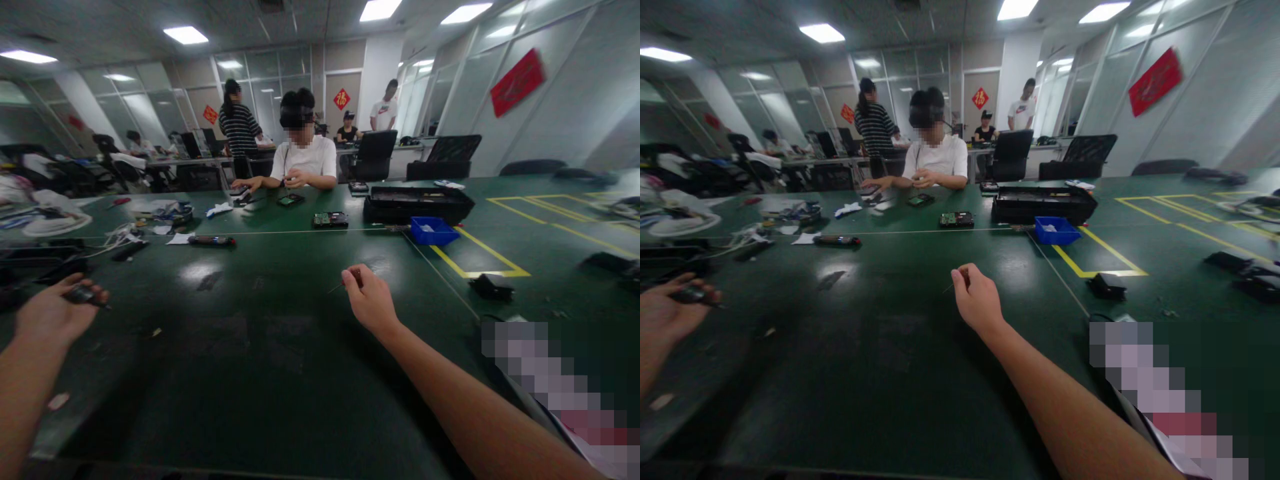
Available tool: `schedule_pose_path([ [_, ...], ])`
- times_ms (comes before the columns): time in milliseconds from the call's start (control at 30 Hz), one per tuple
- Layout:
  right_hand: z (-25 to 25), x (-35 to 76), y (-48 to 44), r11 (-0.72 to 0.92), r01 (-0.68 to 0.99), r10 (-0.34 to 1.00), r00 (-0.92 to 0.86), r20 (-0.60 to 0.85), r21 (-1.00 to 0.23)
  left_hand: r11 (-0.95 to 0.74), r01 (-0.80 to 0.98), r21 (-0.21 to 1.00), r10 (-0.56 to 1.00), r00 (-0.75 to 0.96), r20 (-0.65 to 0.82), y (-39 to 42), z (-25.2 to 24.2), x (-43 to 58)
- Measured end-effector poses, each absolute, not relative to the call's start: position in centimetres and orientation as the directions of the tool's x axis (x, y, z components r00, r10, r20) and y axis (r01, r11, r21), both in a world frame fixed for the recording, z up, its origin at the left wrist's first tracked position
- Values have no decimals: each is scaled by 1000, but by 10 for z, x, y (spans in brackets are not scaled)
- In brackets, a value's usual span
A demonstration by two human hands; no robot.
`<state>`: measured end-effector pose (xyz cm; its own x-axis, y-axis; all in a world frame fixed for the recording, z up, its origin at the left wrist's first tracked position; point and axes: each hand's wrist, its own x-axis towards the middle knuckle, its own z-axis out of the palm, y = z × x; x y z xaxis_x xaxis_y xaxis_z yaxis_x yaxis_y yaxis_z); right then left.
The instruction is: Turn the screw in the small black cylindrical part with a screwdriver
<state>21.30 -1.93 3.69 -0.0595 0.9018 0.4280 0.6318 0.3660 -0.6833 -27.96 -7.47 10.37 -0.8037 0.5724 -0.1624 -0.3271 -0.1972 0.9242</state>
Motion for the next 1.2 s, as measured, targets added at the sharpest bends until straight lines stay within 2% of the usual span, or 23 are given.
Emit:
schedule_pose_path([
  [100,38,212,-20,363,636,903,-59,426,-681,-175,-302,937,717,-692,-89,-50,83,-268],
  [200,39,213,-21,357,637,907,-61,417,-683,-146,-359,922,845,-530,-73,-32,79,-227],
  [333,39,213,-21,352,630,912,-62,407,-692,-95,-432,897,941,-333,-60,-19,83,-150],
  [433,38,213,-21,351,636,907,-49,418,-688,-35,-478,878,973,-217,-80,-15,83,-94],
  [667,38,212,-20,391,652,876,-48,479,-650,72,-462,884,996,78,-40,-20,71,4],
  [800,40,210,-22,413,667,860,-63,506,-620,89,-452,887,987,158,-18,-26,64,33],
  [1000,39,208,-22,413,669,847,-33,531,-618,0,-298,955,969,234,73,-37,41,48],
  [1100,38,207,-22,426,639,840,-17,543,-640,-101,-130,986,944,299,136,-39,26,46],
  [1200,41,208,-24,450,616,831,-24,555,-647,-260,59,964,927,294,232,-36,14,42],
])
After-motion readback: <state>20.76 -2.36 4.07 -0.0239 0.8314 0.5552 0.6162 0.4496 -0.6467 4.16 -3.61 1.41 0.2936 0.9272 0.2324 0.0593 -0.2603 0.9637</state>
